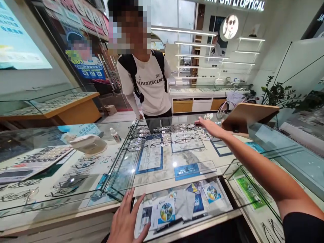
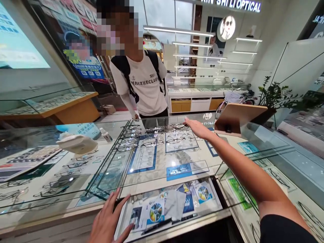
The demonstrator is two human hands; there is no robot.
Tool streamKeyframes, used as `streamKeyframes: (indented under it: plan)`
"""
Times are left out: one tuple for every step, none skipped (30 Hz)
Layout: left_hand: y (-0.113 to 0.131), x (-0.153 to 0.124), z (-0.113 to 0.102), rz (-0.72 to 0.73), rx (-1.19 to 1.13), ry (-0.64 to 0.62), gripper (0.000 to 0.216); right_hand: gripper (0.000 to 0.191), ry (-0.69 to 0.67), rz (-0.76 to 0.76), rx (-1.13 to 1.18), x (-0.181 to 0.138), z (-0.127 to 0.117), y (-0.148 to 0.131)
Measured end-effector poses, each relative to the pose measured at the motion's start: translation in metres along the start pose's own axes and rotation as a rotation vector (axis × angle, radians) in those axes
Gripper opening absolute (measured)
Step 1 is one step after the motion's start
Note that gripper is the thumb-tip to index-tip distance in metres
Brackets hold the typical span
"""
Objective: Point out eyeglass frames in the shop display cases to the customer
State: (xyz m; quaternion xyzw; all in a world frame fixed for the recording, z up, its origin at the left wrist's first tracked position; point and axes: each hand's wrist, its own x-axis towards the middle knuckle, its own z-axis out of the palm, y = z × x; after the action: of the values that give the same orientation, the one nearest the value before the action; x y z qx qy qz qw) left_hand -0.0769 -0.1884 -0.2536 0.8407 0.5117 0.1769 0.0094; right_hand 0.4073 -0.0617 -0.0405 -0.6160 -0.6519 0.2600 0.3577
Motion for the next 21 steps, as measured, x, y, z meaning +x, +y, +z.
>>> streamKeyframes:
  plan:
    - [0.003, 0.001, -0.003, 0.008, -0.004, -0.007, 0.065, 0.081, -0.066, 0.008, 0.092, -0.025, 0.003, -0.014]
    - [0.004, 0.002, -0.005, 0.015, -0.013, -0.016, 0.064, 0.08, -0.156, 0.029, 0.166, -0.05, 0.006, -0.028]
    - [0.006, 0.003, -0.007, 0.02, -0.024, -0.03, 0.065, 0.08, -0.256, 0.061, 0.222, -0.074, 0.009, -0.042]
    - [0.007, 0.005, -0.008, 0.022, -0.033, -0.047, 0.066, 0.08, -0.354, 0.099, 0.247, -0.097, 0.014, -0.055]
    - [0.007, 0.005, -0.009, 0.02, -0.042, -0.066, 0.066, 0.081, -0.445, 0.141, 0.25, -0.117, 0.019, -0.065]
    - [0.008, 0.006, -0.01, 0.015, -0.05, -0.085, 0.067, 0.082, -0.523, 0.183, 0.245, -0.134, 0.026, -0.073]
    - [0.008, 0.006, -0.012, 0.011, -0.055, -0.1, 0.067, 0.083, -0.574, 0.211, 0.218, -0.148, 0.035, -0.077]
    - [0.009, 0.006, -0.013, 0.009, -0.059, -0.112, 0.068, 0.085, -0.603, 0.229, 0.175, -0.159, 0.045, -0.077]
    - [0.01, 0.006, -0.014, 0.011, -0.061, -0.119, 0.068, 0.086, -0.617, 0.232, 0.119, -0.167, 0.056, -0.074]
    - [0.011, 0.005, -0.016, 0.015, -0.061, -0.122, 0.068, 0.087, -0.628, 0.226, 0.064, -0.174, 0.069, -0.069]
    - [0.012, 0.004, -0.017, 0.02, -0.06, -0.123, 0.068, 0.09, -0.647, 0.218, 0.014, -0.178, 0.083, -0.06]
    - [0.013, 0.003, -0.019, 0.025, -0.057, -0.123, 0.068, 0.092, -0.677, 0.219, -0.037, -0.181, 0.098, -0.049]
    - [0.014, 0.002, -0.02, 0.027, -0.053, -0.122, 0.068, 0.093, -0.7, 0.233, -0.092, -0.183, 0.112, -0.036]
    - [0.014, 0.001, -0.021, 0.029, -0.048, -0.121, 0.068, 0.095, -0.704, 0.254, -0.145, -0.184, 0.127, -0.021]
    - [0.015, 0.001, -0.021, 0.03, -0.042, -0.119, 0.068, 0.097, -0.681, 0.273, -0.184, -0.183, 0.141, -0.005]
    - [0.014, 0.0, -0.021, 0.031, -0.036, -0.115, 0.068, 0.098, -0.637, 0.288, -0.208, -0.181, 0.154, 0.012]
    - [0.013, -0.001, -0.019, 0.033, -0.029, -0.111, 0.068, 0.097, -0.588, 0.308, -0.225, -0.178, 0.167, 0.03]
    - [0.011, -0.001, -0.017, 0.036, -0.022, -0.106, 0.068, 0.098, -0.532, 0.323, -0.241, -0.173, 0.178, 0.048]
    - [0.009, -0.002, -0.013, 0.041, -0.016, -0.097, 0.07, 0.1, -0.49, 0.307, -0.267, -0.167, 0.189, 0.065]
    - [0.006, -0.002, -0.009, 0.047, -0.011, -0.084, 0.072, 0.101, -0.451, 0.286, -0.298, -0.159, 0.199, 0.082]
    - [0.002, -0.002, -0.005, 0.052, -0.006, -0.072, 0.075, 0.101, -0.395, 0.285, -0.323, -0.15, 0.207, 0.098]
